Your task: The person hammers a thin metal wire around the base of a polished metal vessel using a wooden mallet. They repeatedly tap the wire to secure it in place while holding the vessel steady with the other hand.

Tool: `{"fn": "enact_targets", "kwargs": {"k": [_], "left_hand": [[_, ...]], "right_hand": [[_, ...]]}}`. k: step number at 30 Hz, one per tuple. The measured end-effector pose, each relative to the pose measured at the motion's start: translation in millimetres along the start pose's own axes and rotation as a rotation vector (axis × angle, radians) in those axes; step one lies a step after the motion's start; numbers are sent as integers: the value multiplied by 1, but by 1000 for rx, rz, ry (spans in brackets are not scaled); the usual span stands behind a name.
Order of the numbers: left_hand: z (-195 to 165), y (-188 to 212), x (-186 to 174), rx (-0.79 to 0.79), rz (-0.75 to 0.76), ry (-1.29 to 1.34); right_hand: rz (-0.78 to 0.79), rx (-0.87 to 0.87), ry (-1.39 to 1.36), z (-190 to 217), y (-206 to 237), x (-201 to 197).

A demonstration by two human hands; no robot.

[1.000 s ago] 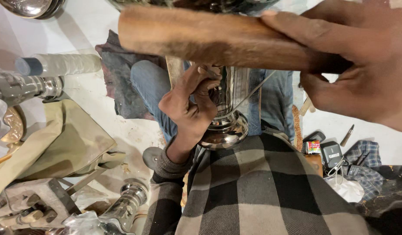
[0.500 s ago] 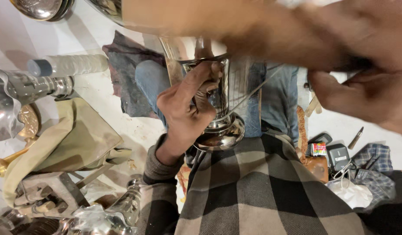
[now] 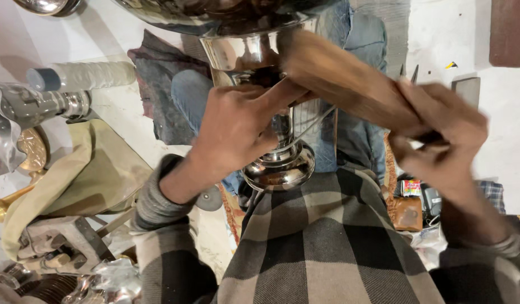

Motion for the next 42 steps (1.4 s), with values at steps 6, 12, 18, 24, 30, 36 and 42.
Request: {"fn": "enact_targets", "kwargs": {"k": [6, 12, 18, 24, 30, 36, 42], "left_hand": [[2, -14, 6, 159, 98, -39], [8, -16, 6, 377, 143, -23], [11, -6, 2, 368, 68, -78], [9, 16, 2, 96, -99, 68], [6, 28, 10, -117, -286, 149], [-3, 42, 16, -267, -356, 139], [-12, 47, 30, -321, -613, 203]], "right_hand": [[-253, 93, -114, -6, 80, 40], [-362, 246, -179, 9, 117, 70], [-253, 37, 57, -8, 103, 51], [17, 10, 262, 32, 29, -17], [402, 83, 362, 76, -42, -36], [476, 48, 318, 82, -68, -31], [481, -27, 379, 108, -91, -28]]}}
Point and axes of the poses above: each hand's wrist, its own y-axis away from the middle knuckle, its own x-axis out of the palm, z = x × y, the point moved 3 cm from there along -y, towards the middle knuckle, and after that the axes turned 2 degrees about x, right-handed, at the moved point
